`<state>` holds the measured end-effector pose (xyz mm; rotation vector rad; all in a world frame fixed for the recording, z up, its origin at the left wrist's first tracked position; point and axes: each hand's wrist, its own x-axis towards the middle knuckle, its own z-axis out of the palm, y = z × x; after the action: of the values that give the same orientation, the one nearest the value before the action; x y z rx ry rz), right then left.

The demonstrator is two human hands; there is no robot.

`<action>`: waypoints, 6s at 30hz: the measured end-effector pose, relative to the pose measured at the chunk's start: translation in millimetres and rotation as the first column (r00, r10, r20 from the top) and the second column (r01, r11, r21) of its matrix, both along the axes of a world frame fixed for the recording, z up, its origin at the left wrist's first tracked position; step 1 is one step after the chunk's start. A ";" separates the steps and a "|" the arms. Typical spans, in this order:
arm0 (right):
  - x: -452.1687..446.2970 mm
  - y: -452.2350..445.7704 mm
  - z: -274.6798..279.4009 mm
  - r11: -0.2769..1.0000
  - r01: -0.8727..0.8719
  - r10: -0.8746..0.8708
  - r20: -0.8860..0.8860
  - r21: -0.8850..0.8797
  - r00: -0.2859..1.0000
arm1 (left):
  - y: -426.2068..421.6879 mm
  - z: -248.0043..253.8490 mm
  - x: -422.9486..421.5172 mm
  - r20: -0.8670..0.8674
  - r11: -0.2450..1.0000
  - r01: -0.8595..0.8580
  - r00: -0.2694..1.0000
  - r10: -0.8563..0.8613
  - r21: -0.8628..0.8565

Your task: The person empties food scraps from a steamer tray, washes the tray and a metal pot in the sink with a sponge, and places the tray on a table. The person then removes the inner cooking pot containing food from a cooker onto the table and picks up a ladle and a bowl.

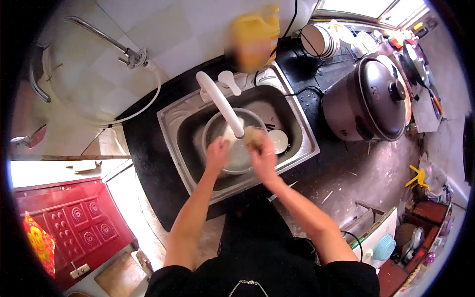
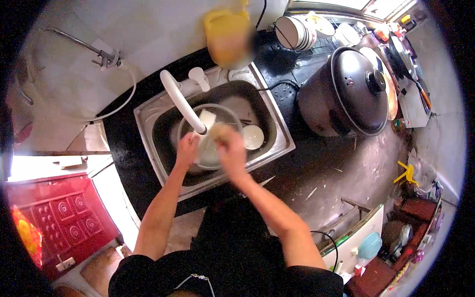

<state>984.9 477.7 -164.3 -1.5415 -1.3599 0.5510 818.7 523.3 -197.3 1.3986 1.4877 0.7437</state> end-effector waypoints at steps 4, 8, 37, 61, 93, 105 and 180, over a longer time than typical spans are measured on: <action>-42.3 9.3 24.2 0.970 -0.217 0.170 0.331 0.112 0.928 | -10.2 -6.3 0.8 0.369 0.936 -0.343 0.882 0.293 0.079; -24.2 63.6 -18.2 0.962 -0.062 0.098 0.127 -0.266 0.987 | -19.7 38.3 -8.4 0.066 0.962 -0.271 0.961 0.268 0.044; 1.3 16.8 -63.5 0.898 -0.065 -0.083 -0.312 -0.435 0.946 | 7.1 18.7 10.6 0.688 0.765 -0.468 0.370 0.624 -0.442; -3.9 30.3 -51.7 0.909 -0.046 -0.252 -0.635 -0.414 0.730 | -27.0 44.9 2.4 0.659 0.890 -0.371 0.604 0.448 -0.265; -21.0 -1.8 -63.9 0.626 -0.631 -0.713 -0.664 -0.458 -0.225 | 27.9 98.1 57.0 0.168 0.983 -0.174 0.972 0.162 0.055; 6.7 -5.5 -0.2 0.892 -0.312 -0.241 -0.928 -0.327 0.283 | -12.8 48.0 41.8 -0.584 0.834 0.503 0.756 -0.297 0.227; -2.4 56.8 -15.7 0.869 -0.239 0.172 -0.189 -0.432 0.967 | -0.4 73.4 -30.5 -0.761 0.432 0.734 0.631 -0.149 0.524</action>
<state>982.5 534.5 -180.0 -1.6871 -1.3515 1.1614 788.2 522.9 -123.9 2.9125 1.0281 0.6145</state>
